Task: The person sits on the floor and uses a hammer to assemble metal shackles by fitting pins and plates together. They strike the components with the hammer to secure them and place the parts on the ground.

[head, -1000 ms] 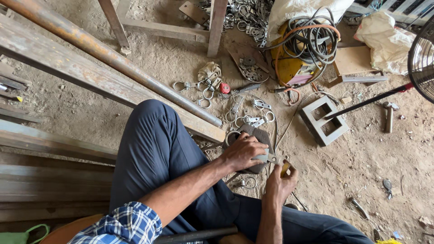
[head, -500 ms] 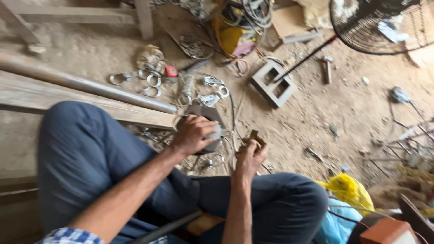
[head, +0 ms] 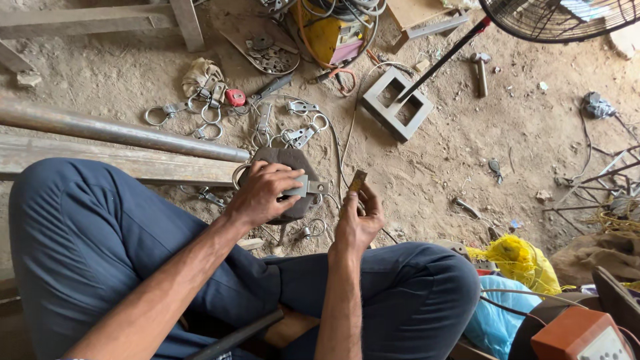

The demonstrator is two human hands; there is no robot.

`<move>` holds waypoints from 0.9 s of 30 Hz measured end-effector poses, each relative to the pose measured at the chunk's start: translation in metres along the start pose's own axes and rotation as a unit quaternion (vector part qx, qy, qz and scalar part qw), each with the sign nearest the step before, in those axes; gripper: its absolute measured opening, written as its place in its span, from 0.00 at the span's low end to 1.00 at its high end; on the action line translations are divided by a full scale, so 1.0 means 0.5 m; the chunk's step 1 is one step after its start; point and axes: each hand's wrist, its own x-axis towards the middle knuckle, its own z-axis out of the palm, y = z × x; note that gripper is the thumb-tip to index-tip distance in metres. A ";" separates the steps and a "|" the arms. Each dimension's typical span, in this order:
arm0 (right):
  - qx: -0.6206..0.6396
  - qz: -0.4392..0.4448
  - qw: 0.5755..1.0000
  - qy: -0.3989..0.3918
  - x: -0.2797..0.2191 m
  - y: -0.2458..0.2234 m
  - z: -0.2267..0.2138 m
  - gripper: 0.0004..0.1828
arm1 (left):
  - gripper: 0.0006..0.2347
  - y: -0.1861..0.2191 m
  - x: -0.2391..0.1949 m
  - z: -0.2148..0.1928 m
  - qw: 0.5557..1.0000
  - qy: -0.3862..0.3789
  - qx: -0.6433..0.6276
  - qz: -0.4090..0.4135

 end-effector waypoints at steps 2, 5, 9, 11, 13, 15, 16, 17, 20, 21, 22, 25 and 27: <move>0.002 0.002 1.000 -0.001 -0.001 0.004 0.002 0.15 | 0.11 0.002 0.001 0.002 1.000 -0.010 -0.004 -0.002; 0.011 -0.005 1.000 -0.015 0.002 0.006 0.001 0.16 | 0.11 0.002 0.007 0.007 1.000 -0.005 0.004 0.007; 0.020 0.001 0.999 -0.034 -0.001 0.007 0.002 0.16 | 0.12 -0.001 0.005 0.009 1.000 -0.018 -0.008 -0.001; -0.011 -0.003 0.999 -0.041 -0.003 0.007 0.003 0.16 | 0.12 -0.003 0.005 0.009 1.000 -0.019 -0.005 0.005; -0.030 -0.008 0.998 -0.049 -0.006 0.005 0.005 0.16 | 0.12 -0.004 0.005 0.009 1.000 -0.019 -0.006 0.001; -0.039 -0.016 0.998 -0.056 -0.010 0.003 0.006 0.15 | 0.13 -0.002 0.004 0.009 1.000 -0.017 -0.006 0.002; -0.068 -0.027 0.996 -0.059 -0.011 0.002 0.007 0.15 | 0.12 -0.002 0.004 0.008 1.000 -0.016 -0.004 0.005; -0.097 -0.038 0.993 -0.061 -0.011 0.001 0.007 0.15 | 0.12 -0.001 0.004 0.007 1.000 -0.015 -0.002 0.008; -0.168 -0.074 0.980 -0.082 -0.007 0.003 0.015 0.15 | 0.12 0.002 0.006 0.004 1.000 -0.010 0.004 0.010; -0.190 -0.087 0.974 -0.091 -0.006 0.006 0.017 0.15 | 0.12 0.002 0.006 0.002 1.000 -0.007 0.002 0.010; -0.204 -0.085 0.971 -0.092 -0.004 0.009 0.018 0.15 | 0.12 0.003 0.006 0.002 1.000 -0.004 0.000 0.010; -0.237 -0.077 0.963 -0.102 0.001 0.026 0.026 0.14 | 0.10 0.005 0.007 0.003 1.000 0.005 0.003 0.015; -0.250 -0.068 0.959 -0.113 0.003 0.039 0.029 0.13 | 0.09 0.004 0.006 0.004 1.000 0.008 0.004 0.015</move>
